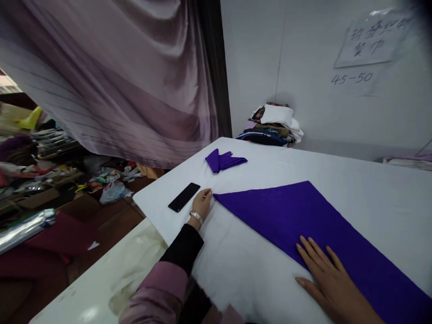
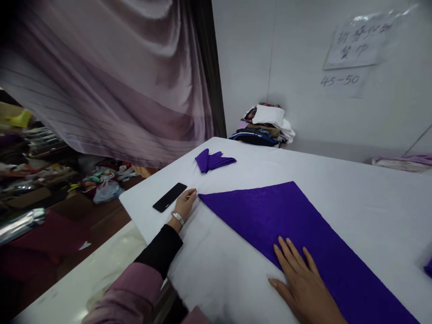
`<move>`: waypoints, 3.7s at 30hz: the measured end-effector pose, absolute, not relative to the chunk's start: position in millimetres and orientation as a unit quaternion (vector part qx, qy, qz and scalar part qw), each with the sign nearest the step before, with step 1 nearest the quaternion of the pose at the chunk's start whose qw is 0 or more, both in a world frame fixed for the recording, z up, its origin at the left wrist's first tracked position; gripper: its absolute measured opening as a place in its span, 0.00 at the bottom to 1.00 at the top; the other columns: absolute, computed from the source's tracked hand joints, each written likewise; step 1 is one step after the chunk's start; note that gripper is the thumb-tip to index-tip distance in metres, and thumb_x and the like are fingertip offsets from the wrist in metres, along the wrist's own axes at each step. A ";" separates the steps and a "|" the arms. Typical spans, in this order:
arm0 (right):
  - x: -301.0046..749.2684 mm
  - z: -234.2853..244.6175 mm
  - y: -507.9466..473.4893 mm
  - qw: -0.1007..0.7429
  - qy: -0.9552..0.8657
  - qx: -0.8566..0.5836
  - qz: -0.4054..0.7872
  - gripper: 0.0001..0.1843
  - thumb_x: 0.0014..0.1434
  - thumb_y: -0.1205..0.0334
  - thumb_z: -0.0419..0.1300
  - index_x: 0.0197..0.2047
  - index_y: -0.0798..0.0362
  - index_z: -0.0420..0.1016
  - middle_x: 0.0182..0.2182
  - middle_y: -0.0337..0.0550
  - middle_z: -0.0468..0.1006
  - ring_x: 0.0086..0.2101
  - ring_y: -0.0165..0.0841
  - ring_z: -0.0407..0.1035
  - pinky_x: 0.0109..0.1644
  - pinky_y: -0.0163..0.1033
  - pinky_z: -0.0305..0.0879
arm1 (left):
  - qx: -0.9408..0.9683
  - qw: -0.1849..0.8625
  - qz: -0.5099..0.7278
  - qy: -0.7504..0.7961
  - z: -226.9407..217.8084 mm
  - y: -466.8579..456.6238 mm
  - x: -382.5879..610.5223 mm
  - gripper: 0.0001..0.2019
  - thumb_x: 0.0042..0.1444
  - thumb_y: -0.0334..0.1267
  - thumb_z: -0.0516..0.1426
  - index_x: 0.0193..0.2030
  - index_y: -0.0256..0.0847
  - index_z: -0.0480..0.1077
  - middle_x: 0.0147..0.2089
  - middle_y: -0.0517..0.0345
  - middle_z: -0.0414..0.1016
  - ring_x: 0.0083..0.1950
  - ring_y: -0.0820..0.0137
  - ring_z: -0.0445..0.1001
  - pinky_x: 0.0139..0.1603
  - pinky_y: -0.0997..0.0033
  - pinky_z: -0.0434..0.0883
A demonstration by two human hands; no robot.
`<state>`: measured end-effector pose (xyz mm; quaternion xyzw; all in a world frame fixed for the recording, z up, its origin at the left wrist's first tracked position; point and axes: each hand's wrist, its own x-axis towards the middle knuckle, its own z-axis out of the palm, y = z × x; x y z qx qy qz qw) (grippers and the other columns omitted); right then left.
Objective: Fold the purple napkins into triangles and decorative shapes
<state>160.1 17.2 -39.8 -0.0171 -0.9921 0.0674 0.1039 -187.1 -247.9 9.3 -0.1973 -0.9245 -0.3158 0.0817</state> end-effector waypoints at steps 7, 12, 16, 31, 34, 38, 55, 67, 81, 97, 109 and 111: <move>159.9 -40.3 17.8 0.106 -0.992 -0.015 0.062 0.39 0.59 0.40 0.49 0.68 0.46 0.44 0.64 0.46 0.51 0.62 0.49 0.49 0.61 0.63 0.47 | -0.242 0.062 -0.374 -0.893 3.5 -246.2 -184.7 0.25 0.48 0.26 0.49 0.54 0.43 0.67 0.49 0.59 0.75 0.54 0.70 0.69 0.59 0.65 0.64; 161.4 -40.9 17.7 0.099 -0.992 -0.025 0.067 0.38 0.59 0.40 0.49 0.67 0.46 0.46 0.65 0.45 0.51 0.62 0.49 0.48 0.62 0.63 0.45 | -0.247 0.048 -0.381 -0.890 5.3 -245.9 -189.0 0.25 0.46 0.26 0.49 0.51 0.43 0.69 0.45 0.60 0.77 0.51 0.68 0.71 0.58 0.63 0.65; 161.4 -39.2 17.9 0.094 -0.993 -0.029 0.070 0.38 0.59 0.39 0.48 0.67 0.46 0.48 0.64 0.46 0.51 0.62 0.49 0.49 0.62 0.63 0.46 | -0.238 0.055 -0.385 -0.890 5.2 -241.2 -191.0 0.19 0.52 0.31 0.49 0.50 0.41 0.70 0.43 0.57 0.77 0.48 0.68 0.73 0.53 0.64 0.69; 162.6 -31.7 15.7 0.126 -0.992 0.002 0.030 0.40 0.59 0.41 0.50 0.68 0.49 0.43 0.64 0.48 0.53 0.60 0.49 0.53 0.58 0.61 0.53 | -0.291 0.056 -0.273 -0.915 12.5 -181.8 -195.3 0.06 0.46 0.42 0.63 0.30 0.43 0.75 0.36 0.55 0.74 0.43 0.63 0.69 0.47 0.62 0.64; 163.1 -34.0 17.2 0.137 -0.990 0.013 0.027 0.40 0.59 0.41 0.50 0.68 0.49 0.43 0.63 0.49 0.54 0.59 0.49 0.55 0.58 0.60 0.54 | -0.284 0.067 -0.271 -0.917 9.3 -180.4 -195.9 0.04 0.49 0.39 0.61 0.27 0.43 0.74 0.33 0.57 0.73 0.42 0.65 0.69 0.46 0.63 0.64; 163.6 -40.5 20.0 0.150 -0.988 0.018 0.028 0.41 0.58 0.40 0.50 0.68 0.48 0.43 0.63 0.49 0.56 0.58 0.50 0.57 0.57 0.60 0.53 | -0.278 0.078 -0.279 -0.916 4.8 -182.6 -199.2 0.06 0.50 0.38 0.59 0.25 0.42 0.72 0.31 0.58 0.72 0.39 0.67 0.69 0.44 0.66 0.65; 163.5 -59.5 22.7 0.204 -0.979 0.018 0.015 0.47 0.52 0.38 0.53 0.68 0.48 0.42 0.61 0.50 0.61 0.54 0.51 0.62 0.59 0.59 0.44 | -0.336 0.073 -0.323 -0.882 3.8 -186.8 -200.2 0.03 0.48 0.37 0.61 0.27 0.43 0.71 0.39 0.59 0.73 0.42 0.68 0.70 0.47 0.65 0.66; 165.9 -60.7 22.3 0.203 -0.979 0.007 0.032 0.47 0.51 0.38 0.54 0.69 0.46 0.41 0.62 0.48 0.58 0.55 0.51 0.61 0.60 0.60 0.42 | -0.250 0.104 -0.334 -0.903 4.9 -194.6 -209.6 0.09 0.56 0.39 0.51 0.27 0.43 0.68 0.34 0.57 0.72 0.39 0.66 0.69 0.44 0.64 0.66; 170.7 -65.3 22.9 0.169 -0.982 -0.020 0.084 0.42 0.54 0.38 0.52 0.68 0.41 0.45 0.63 0.42 0.57 0.57 0.53 0.57 0.61 0.61 0.43 | -0.195 0.088 -0.386 -0.897 28.0 -218.4 -208.3 0.16 0.55 0.50 0.52 0.27 0.41 0.71 0.27 0.59 0.73 0.30 0.70 0.71 0.33 0.71 0.66; 168.5 -56.5 23.7 0.155 -0.987 -0.007 0.046 0.43 0.54 0.38 0.52 0.68 0.43 0.43 0.63 0.45 0.57 0.57 0.54 0.58 0.59 0.63 0.48 | -0.325 -0.112 -0.363 -0.866 25.8 -255.7 -222.4 0.06 0.43 0.39 0.61 0.30 0.44 0.74 0.57 0.51 0.67 0.61 0.61 0.62 0.62 0.57 0.59; 159.6 -8.0 10.9 0.016 -0.990 -0.045 0.132 0.36 0.62 0.45 0.49 0.68 0.43 0.39 0.66 0.44 0.47 0.63 0.46 0.45 0.63 0.60 0.43 | -0.290 0.034 -0.334 -0.896 18.8 -252.6 -232.4 0.14 0.50 0.49 0.52 0.36 0.44 0.72 0.51 0.52 0.73 0.53 0.59 0.71 0.56 0.57 0.67; 156.4 4.4 7.8 -0.007 -0.984 -0.054 0.168 0.35 0.63 0.45 0.48 0.68 0.43 0.38 0.66 0.43 0.44 0.64 0.45 0.41 0.64 0.59 0.39 | -0.310 0.109 -0.324 -0.887 22.6 -232.5 -214.2 0.15 0.54 0.49 0.50 0.41 0.46 0.72 0.52 0.53 0.73 0.56 0.59 0.69 0.57 0.55 0.65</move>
